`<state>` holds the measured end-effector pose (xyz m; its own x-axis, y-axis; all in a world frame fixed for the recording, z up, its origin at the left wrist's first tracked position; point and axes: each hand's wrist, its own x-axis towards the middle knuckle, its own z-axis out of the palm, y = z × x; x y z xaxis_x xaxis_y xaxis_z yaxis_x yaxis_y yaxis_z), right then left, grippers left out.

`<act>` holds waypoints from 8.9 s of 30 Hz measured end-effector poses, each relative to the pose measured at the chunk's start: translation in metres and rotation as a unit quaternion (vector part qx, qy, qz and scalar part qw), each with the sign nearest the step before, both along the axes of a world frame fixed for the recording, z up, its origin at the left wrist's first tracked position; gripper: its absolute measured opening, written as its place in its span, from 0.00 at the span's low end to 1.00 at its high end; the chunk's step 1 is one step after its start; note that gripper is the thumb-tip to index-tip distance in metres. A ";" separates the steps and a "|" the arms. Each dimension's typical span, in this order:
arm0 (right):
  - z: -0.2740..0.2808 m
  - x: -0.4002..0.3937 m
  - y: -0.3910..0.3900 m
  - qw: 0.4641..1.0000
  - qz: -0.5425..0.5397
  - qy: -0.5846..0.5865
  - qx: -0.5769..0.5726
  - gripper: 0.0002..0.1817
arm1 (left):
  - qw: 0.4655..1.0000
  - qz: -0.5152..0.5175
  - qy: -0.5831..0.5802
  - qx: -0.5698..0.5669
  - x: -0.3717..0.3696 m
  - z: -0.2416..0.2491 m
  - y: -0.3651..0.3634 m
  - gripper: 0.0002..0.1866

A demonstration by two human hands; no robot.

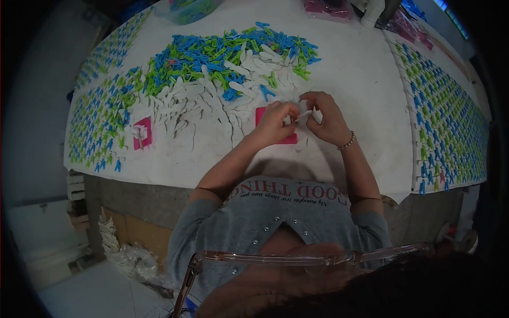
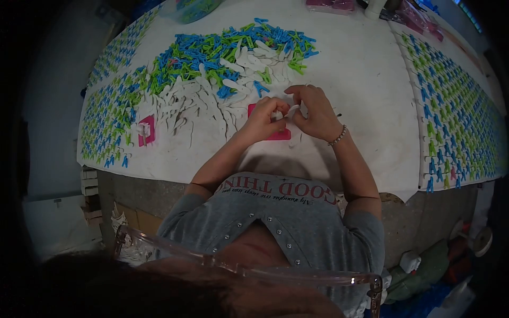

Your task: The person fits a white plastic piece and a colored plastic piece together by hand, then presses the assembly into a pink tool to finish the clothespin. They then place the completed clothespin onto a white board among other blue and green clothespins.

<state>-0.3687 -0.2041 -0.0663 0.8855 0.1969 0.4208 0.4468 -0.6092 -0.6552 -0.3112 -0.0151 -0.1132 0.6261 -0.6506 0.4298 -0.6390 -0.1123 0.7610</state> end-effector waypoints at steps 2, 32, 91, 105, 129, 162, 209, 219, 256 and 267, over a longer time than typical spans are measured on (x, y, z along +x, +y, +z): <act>0.003 0.011 -0.007 0.997 0.012 0.031 0.073 0.23 | 0.994 0.013 0.097 -0.047 0.006 -0.014 0.001 0.15; -0.001 -0.044 0.014 0.973 0.024 0.079 0.215 0.10 | 0.928 -0.054 0.331 -0.162 -0.018 0.041 0.046 0.23; -0.094 0.137 -0.298 0.834 -0.469 0.106 -0.272 0.25 | 0.991 -0.124 0.015 0.036 -0.087 -0.063 -0.014 0.13; -0.091 0.215 -0.349 0.811 -0.506 0.141 -0.257 0.28 | 0.982 -0.180 -0.007 0.056 -0.011 -0.139 -0.038 0.11; -0.084 0.117 -0.186 0.945 -0.264 0.120 -0.152 0.17 | 0.984 -0.137 -0.106 0.032 -0.083 -0.066 -0.012 0.18; -0.004 0.008 0.038 0.862 -0.055 0.185 0.468 0.06 | 0.888 0.086 0.355 -0.279 0.025 0.025 0.041 0.05; -0.021 -0.003 0.016 0.992 -0.045 -0.098 -0.063 0.13 | 0.993 0.003 -0.101 0.061 0.012 0.000 0.032 0.06; -0.058 0.005 0.042 0.953 0.004 0.143 0.265 0.22 | 0.996 0.054 0.064 -0.036 -0.002 -0.008 0.032 0.07; 0.001 -0.007 0.002 0.994 0.002 -0.030 -0.110 0.22 | 1.000 0.009 -0.024 0.012 0.003 -0.007 0.004 0.14; -0.042 0.099 0.019 0.989 -0.013 0.128 -0.075 0.18 | 0.922 0.050 0.346 -0.165 0.019 -0.001 0.055 0.19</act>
<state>-0.2696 -0.1849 -0.1082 0.9647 0.2165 0.1498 0.2613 -0.7175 -0.6457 -0.2924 0.0398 -0.1141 0.8740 -0.4810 0.0690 0.0134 0.1657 0.9861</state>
